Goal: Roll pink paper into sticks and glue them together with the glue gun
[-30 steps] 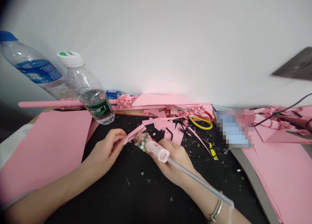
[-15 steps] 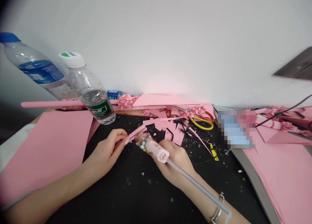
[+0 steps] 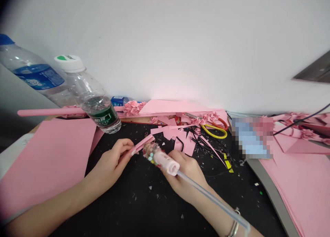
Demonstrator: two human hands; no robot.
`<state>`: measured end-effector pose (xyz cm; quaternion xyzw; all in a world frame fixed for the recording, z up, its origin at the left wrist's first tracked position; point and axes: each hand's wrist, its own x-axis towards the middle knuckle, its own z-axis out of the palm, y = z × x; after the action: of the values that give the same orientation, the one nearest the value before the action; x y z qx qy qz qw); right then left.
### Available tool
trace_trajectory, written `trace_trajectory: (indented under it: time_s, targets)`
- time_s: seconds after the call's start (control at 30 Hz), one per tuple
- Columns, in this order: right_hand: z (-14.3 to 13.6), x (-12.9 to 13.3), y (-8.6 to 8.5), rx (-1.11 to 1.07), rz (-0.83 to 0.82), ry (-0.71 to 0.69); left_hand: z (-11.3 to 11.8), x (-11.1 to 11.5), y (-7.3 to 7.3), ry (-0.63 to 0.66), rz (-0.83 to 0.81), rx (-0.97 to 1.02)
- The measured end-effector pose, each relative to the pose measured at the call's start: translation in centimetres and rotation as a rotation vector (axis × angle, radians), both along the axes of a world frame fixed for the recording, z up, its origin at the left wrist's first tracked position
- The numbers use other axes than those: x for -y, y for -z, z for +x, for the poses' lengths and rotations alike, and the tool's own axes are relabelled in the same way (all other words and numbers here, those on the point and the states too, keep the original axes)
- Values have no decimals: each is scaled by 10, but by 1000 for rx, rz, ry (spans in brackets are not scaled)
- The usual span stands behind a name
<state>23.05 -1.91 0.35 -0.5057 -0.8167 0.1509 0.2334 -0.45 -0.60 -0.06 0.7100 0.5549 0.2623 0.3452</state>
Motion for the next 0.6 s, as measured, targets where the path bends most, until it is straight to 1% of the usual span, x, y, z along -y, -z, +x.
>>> trace_trajectory:
  time_s: [0.07,0.2,0.27,0.33,0.47,0.53,0.6]
  targets:
    - [2,-1,1,7,2,9,0,0,-2,4,-35,4]
    - [11,-8,3,-31,120,171,-1,-2,-4,-27,-53,32]
    - [15,-11,3,-50,160,215,-2,-2,-5,-42,-68,52]
    - [17,-13,1,-51,158,231,-3,-3,-6,-32,-100,91]
    - [14,-14,-4,-23,87,245,-4,-3,-6,-21,-138,212]
    - [12,-15,-3,33,79,254,-4,-3,-6,1,-135,249]
    - [11,-16,-2,109,72,232,-5,-2,-7,51,-141,255]
